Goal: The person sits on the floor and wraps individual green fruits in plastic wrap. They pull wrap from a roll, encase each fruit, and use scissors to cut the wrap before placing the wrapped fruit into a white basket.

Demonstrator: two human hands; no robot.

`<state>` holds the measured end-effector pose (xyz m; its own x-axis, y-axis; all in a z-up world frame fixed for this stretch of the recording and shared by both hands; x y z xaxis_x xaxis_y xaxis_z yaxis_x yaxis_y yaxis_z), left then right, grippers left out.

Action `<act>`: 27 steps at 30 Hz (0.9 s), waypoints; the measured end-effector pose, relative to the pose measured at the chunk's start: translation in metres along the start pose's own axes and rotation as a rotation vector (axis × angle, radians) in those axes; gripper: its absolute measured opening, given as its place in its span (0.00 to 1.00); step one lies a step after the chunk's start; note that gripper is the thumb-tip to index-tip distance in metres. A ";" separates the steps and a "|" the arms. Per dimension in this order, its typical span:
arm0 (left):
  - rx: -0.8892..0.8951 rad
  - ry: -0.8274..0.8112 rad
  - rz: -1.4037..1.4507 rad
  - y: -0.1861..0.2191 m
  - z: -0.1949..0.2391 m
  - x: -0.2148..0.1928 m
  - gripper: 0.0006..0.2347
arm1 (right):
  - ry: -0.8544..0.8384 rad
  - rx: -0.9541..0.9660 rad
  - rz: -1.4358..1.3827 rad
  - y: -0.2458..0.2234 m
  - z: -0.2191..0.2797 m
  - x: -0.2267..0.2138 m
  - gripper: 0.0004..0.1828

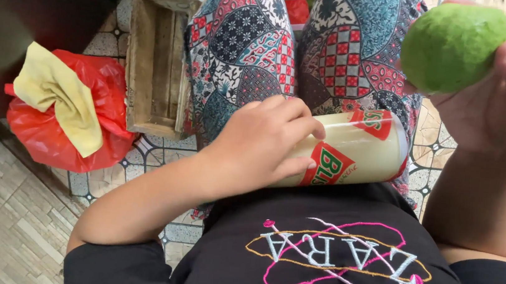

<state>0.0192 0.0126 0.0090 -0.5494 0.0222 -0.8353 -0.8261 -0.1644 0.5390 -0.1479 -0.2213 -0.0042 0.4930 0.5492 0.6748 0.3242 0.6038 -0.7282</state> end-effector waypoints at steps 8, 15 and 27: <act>-0.073 0.047 0.020 0.008 0.005 0.004 0.12 | -0.017 0.031 0.036 0.006 -0.004 0.013 0.39; -0.090 0.100 0.152 0.000 0.002 0.008 0.08 | 0.010 0.019 0.082 0.008 -0.003 0.017 0.38; 0.040 0.487 -0.466 0.030 0.007 0.025 0.08 | 0.038 0.028 0.094 0.010 -0.005 0.022 0.39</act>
<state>-0.0205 0.0152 0.0048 -0.0225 -0.3668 -0.9300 -0.9723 -0.2085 0.1058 -0.1301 -0.2059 0.0025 0.5507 0.5822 0.5981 0.2526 0.5667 -0.7843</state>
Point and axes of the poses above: each hand's wrist, its own z-axis away from the middle knuckle, its own x-axis out of the palm, y = z × x, the point moved 2 cm from there along -z, towards the middle knuckle, and after that the axes turned 9 degrees about -x, right-handed, at the moved point
